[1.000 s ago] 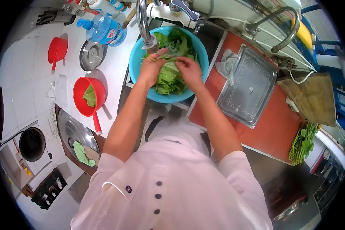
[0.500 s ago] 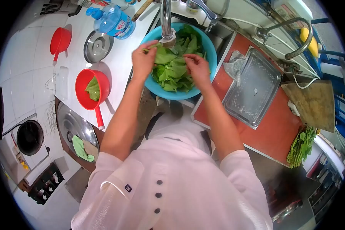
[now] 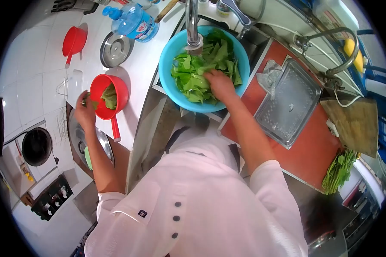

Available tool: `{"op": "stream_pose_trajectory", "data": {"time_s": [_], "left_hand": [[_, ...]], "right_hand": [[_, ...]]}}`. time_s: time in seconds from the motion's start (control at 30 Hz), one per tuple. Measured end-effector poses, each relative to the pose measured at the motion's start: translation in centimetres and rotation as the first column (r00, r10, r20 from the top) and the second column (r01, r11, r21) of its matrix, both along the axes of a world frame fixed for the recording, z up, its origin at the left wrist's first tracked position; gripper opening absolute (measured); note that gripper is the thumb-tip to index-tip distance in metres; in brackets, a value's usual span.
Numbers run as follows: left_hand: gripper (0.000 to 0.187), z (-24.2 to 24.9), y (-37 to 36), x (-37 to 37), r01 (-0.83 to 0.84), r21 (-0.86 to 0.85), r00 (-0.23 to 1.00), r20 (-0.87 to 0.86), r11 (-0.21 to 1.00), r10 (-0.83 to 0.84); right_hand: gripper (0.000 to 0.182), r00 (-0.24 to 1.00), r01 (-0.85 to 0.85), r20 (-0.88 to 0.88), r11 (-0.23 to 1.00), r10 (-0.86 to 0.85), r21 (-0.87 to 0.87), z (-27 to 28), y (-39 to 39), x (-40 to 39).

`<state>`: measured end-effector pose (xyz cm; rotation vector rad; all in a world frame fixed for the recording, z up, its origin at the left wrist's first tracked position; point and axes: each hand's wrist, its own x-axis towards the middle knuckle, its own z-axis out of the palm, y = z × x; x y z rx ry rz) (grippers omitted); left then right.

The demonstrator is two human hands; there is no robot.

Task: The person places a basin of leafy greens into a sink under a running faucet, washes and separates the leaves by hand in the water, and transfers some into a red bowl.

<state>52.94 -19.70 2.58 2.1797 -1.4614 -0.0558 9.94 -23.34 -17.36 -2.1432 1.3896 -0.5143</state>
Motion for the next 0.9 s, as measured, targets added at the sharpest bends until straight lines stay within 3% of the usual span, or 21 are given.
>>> {"op": "stream_pose_trajectory", "data": {"time_s": [0.07,0.1,0.2,0.23,0.27,0.3,0.33,0.37,0.4,0.43,0.47,0.53,0.57,0.63,0.67,0.73,0.8,0.87,0.9], "left_hand": [[0.045,-2.9,0.8,1.9,0.057,0.307,0.990,0.102,0.950,-0.092],[0.065,-3.4,0.9,1.2,0.075,0.428,0.977,0.149,0.901,-0.152],[0.074,-4.5,0.8,-1.8,-0.047,0.372,0.959,0.277,0.927,-0.062],[0.066,-4.7,0.4,-2.9,0.005,0.211,0.935,0.346,0.978,-0.080],[0.066,-5.3,0.2,-4.4,0.003,0.211,0.936,0.343,0.977,-0.077],[0.061,-5.9,-0.1,-6.2,0.105,0.189,0.978,0.161,0.976,-0.136],[0.056,-6.4,-0.5,-8.3,0.200,0.144,0.980,-0.022,0.969,-0.199],[0.051,-5.8,-1.4,-11.8,0.265,0.244,0.895,-0.423,0.933,-0.144],[0.047,-5.2,-2.2,-15.6,0.367,0.306,0.667,-0.745,0.879,-0.019],[0.046,-6.7,-2.6,-18.1,0.394,0.294,0.488,-0.870,0.871,0.073],[0.045,-8.3,-3.2,-20.3,0.418,0.278,0.285,-0.944,0.865,0.166],[0.039,-9.8,-4.5,-24.6,0.379,0.304,0.058,-0.951,0.874,0.305],[0.039,-10.3,-5.1,-25.9,0.383,0.306,0.061,-0.950,0.871,0.307],[0.029,-11.3,-6.2,-27.9,0.393,0.232,-0.219,-0.916,0.890,0.336],[0.029,-11.8,-6.6,-28.3,0.404,0.235,-0.216,-0.915,0.884,0.342],[0.018,-13.3,-7.0,-28.8,0.333,0.211,-0.026,-0.972,0.919,0.233],[0.015,-13.7,-6.9,-29.0,0.335,0.210,0.045,-0.977,0.919,0.207],[0.017,-12.9,-6.4,-28.7,0.478,0.150,0.433,-0.898,0.865,-0.083],[0.017,-12.9,-6.3,-28.7,0.481,0.151,0.436,-0.896,0.864,-0.086]], "right_hand": [[0.033,1.000,-0.001,0.011,0.998,0.000,0.059,-0.2,-0.6,-0.3],[0.033,1.000,-0.005,0.006,0.998,0.005,0.058,0.1,-0.9,-0.3],[0.034,0.995,0.079,0.048,0.988,-0.086,0.133,0.9,-1.6,-1.3],[0.033,0.954,0.202,0.166,0.947,-0.248,0.251,1.1,-2.0,-1.5],[0.032,0.874,0.299,0.258,0.874,-0.412,0.383,1.2,-2.2,-1.8],[0.032,0.875,0.297,0.257,0.875,-0.409,0.381,1.5,-2.4,-1.9],[0.034,0.723,0.255,0.405,0.761,-0.560,0.597,2.0,-2.9,-2.0],[0.036,0.521,0.143,0.477,0.623,-0.708,0.769,2.4,-3.3,-2.1],[0.036,0.520,0.147,0.478,0.625,-0.708,0.767,2.9,-3.4,-2.1],[0.037,0.408,0.060,0.492,0.560,-0.769,0.826,3.3,-3.2,-1.7],[0.039,0.291,-0.040,0.485,0.496,-0.825,0.868,3.7,-3.0,-1.3],[0.041,0.235,-0.114,0.483,0.470,-0.843,0.876,4.1,-2.8,-0.7],[0.042,0.181,-0.188,0.478,0.446,-0.860,0.875,4.3,-2.7,-0.4],[0.042,0.137,-0.219,0.474,0.440,-0.870,0.871,5.4,-2.3,0.2],[0.042,0.097,-0.251,0.471,0.436,-0.877,0.864,5.8,-2.1,0.3],[0.045,0.104,-0.231,0.510,0.478,-0.854,0.847,6.1,-2.1,0.6],[0.049,0.401,0.021,0.487,0.539,-0.776,0.842,6.4,-2.1,1.0],[0.051,0.444,0.039,0.499,0.573,-0.744,0.819,4.7,-2.0,1.2],[0.047,0.486,0.071,0.512,0.616,-0.709,0.785,4.3,-2.1,1.4]]}}
